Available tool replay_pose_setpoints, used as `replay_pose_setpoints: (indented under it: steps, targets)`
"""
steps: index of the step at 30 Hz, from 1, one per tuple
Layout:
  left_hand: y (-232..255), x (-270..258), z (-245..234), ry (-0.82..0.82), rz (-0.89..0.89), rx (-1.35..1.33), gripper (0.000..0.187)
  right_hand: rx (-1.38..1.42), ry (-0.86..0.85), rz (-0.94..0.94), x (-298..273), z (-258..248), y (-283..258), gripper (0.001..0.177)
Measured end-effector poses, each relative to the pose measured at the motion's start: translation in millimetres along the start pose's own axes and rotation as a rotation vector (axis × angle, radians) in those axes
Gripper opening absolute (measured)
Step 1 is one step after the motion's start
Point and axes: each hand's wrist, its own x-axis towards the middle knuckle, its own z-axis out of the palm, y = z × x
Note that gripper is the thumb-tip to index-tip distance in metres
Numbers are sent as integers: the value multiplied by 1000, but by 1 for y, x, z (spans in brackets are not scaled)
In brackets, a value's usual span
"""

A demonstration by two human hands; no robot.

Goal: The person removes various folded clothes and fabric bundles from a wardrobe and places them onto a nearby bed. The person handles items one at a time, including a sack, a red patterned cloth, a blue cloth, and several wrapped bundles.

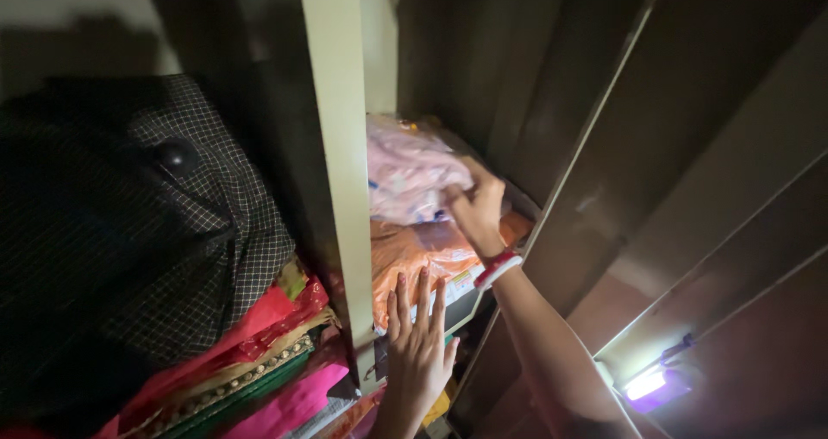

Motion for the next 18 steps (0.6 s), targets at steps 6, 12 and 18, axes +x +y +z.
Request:
replay_pose_setpoints:
  steps: [6,12,18]
  targets:
    - [2,3,1,-40,-24,-17,98,440,199,-54,2,-40,31,37]
    - [13,4,0,191,14,-204,89,961,494,273,-29,-84,63,32]
    - [49,-13,-22,264,-35,-747,80,908,364,85,-124,-146,20,68]
